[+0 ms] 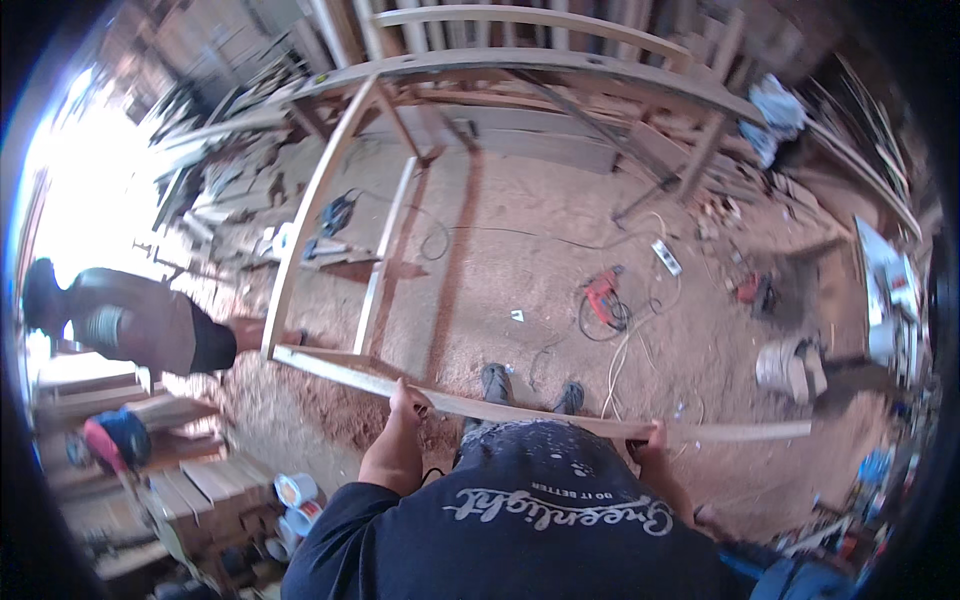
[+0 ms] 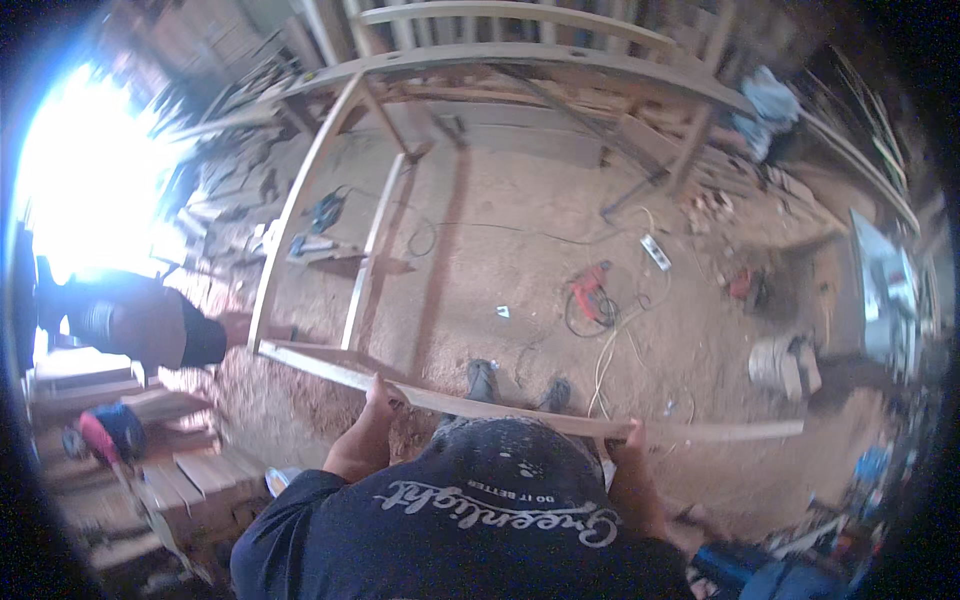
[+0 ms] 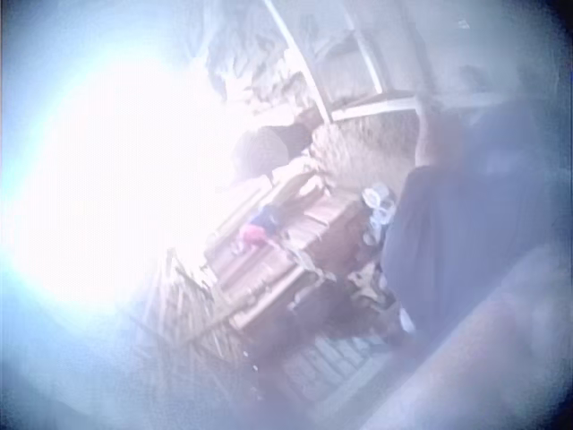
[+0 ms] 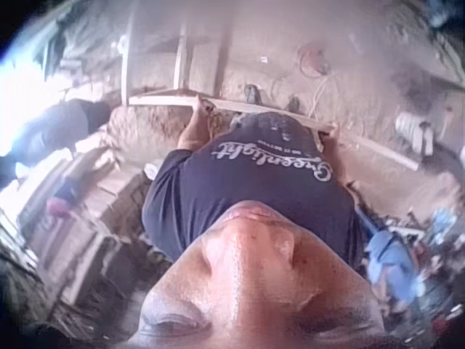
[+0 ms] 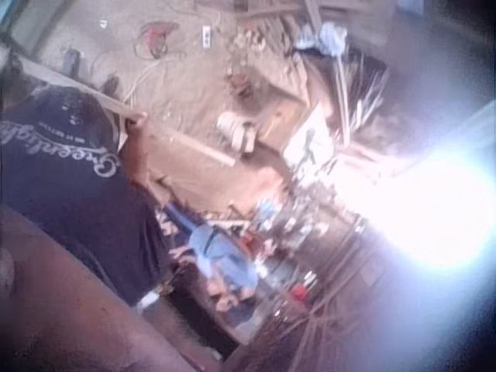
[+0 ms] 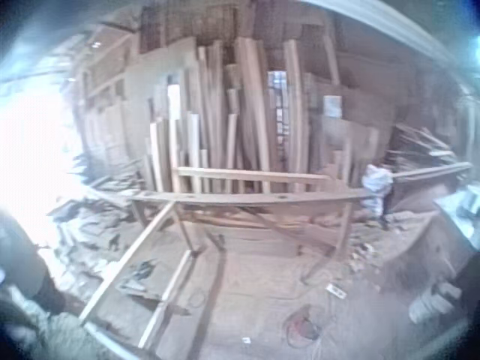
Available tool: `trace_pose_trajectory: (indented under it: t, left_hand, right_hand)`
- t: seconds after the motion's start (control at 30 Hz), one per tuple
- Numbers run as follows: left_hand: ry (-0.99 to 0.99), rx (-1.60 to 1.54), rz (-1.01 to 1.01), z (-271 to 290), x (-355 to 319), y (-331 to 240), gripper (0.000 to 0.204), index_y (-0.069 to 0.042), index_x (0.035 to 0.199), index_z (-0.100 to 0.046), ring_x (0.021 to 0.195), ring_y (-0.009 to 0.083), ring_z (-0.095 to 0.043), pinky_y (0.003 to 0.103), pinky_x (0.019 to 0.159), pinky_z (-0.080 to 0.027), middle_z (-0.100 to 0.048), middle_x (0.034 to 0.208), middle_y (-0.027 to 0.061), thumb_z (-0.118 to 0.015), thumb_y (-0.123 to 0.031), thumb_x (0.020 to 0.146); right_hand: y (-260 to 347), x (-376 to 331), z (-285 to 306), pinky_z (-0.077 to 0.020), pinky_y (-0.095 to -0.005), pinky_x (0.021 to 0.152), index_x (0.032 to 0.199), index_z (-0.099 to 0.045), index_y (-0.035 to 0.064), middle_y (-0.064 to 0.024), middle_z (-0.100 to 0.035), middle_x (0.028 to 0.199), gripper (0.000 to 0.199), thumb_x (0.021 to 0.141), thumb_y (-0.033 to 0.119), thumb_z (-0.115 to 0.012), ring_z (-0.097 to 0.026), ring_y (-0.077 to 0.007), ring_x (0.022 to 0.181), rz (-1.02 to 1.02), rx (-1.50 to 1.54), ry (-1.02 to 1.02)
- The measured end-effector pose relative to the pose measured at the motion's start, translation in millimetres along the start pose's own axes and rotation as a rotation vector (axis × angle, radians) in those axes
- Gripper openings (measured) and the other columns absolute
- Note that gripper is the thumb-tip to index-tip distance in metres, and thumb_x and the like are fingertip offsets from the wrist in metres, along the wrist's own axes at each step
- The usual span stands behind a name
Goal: The person handles a long wooden plank, positions it on a partially assembled wooden frame, and uses a tape measure to mark measurements on the plank. The person then places the plank on the frame and continues to adjust its position.
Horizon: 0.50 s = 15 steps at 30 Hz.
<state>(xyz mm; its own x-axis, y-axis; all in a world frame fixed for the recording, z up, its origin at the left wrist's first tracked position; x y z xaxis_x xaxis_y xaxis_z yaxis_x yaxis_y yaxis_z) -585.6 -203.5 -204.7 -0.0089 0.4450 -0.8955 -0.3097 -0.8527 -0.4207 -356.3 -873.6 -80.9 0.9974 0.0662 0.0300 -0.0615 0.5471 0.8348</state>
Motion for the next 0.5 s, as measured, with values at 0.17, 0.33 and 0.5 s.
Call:
trace_pose_trajectory:
  t: [0.17,0.33,0.5]
  left_hand:
    - [-0.068,-0.013,-0.054,2.2,3.8,-1.2,0.066,-0.002,0.137,-0.058,0.105,0.0316,-0.067,0.05,0.089,-0.053,-0.067,0.12,0.0159,-0.068,-0.052,0.094]
    - [-0.098,-0.059,-0.106,-0.4,-9.6,-4.5,0.052,-0.001,0.126,-0.064,0.099,0.0271,-0.069,0.044,0.087,-0.053,-0.071,0.109,0.0131,-0.069,-0.042,0.095]
    - [-0.165,0.037,-0.19,3.3,-42.0,-17.0,0.052,-0.001,0.123,-0.066,0.086,0.0262,-0.068,0.043,0.077,-0.054,-0.071,0.102,0.012,-0.071,-0.043,0.094]
  right_hand:
    - [-6.7,-16.6,-10.8,-0.0559,-0.044,0.08,0.119,-0.054,0.0066,-0.0134,-0.063,0.102,0.054,0.081,0.041,-0.072,-0.066,-0.0281,0.095,-0.653,0.697,-0.004]
    - [-43.0,-5.1,-18.0,-0.0491,-0.0406,0.095,0.128,-0.046,0.0054,-0.0116,-0.061,0.113,0.06,0.087,0.038,-0.076,-0.06,-0.0236,0.106,-0.701,0.538,0.272]
    - [-86.9,2.7,-17.4,-0.0486,-0.0407,0.092,0.122,-0.051,0.0029,-0.0099,-0.063,0.107,0.047,0.095,0.039,-0.061,-0.061,-0.0247,0.099,-0.381,0.184,0.285]
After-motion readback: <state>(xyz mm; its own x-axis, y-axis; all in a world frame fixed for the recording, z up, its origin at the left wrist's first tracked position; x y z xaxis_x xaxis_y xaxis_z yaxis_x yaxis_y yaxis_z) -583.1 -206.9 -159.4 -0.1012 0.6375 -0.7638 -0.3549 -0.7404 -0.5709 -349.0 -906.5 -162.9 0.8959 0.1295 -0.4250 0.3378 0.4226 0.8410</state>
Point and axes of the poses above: each hand's wrist, its own x-axis towards the middle knuckle, its own z-axis out of the back of the hand, y = z × x, the point moved 10 cm from there along x, towards the middle knuckle
